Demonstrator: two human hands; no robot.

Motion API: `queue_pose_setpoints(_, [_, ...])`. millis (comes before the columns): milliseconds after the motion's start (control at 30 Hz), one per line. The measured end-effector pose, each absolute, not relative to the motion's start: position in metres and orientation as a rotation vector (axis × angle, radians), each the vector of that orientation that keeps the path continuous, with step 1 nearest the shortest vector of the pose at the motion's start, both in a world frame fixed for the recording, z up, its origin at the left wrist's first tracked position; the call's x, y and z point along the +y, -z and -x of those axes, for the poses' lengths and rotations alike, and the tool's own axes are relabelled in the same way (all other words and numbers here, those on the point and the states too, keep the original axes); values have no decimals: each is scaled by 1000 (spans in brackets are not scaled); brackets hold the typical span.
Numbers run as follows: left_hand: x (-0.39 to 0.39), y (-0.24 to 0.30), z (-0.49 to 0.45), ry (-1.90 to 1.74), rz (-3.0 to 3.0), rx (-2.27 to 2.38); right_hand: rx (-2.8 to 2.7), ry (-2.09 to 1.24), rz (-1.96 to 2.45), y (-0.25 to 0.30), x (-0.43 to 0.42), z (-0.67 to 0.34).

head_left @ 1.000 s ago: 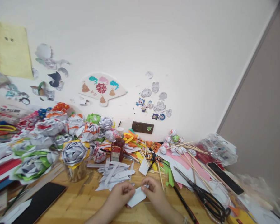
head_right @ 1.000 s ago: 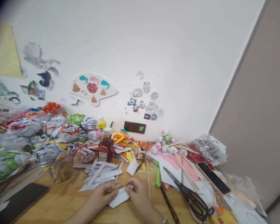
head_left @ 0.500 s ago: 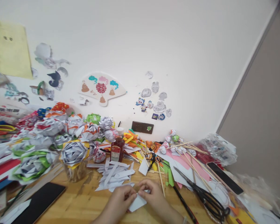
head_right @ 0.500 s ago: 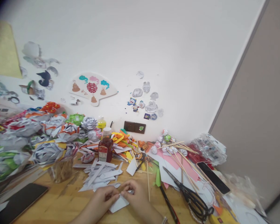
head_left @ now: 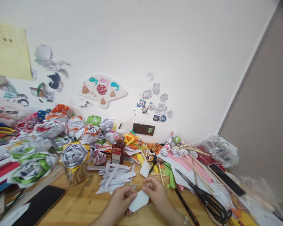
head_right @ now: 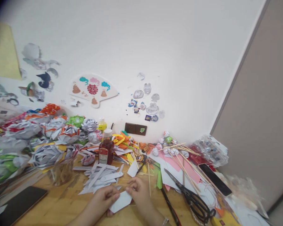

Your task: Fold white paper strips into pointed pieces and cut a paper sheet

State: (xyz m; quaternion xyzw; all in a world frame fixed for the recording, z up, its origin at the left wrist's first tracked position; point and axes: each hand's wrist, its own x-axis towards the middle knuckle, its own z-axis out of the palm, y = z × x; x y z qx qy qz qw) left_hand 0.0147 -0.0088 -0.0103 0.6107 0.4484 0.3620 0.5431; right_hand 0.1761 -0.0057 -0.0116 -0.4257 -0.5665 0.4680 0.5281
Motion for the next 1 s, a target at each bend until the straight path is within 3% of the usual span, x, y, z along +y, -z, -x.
queue_pose_setpoints(1000, [-7, 8, -16, -874, -1398, 1010, -1360, -1045, 900, 18, -2, -179])
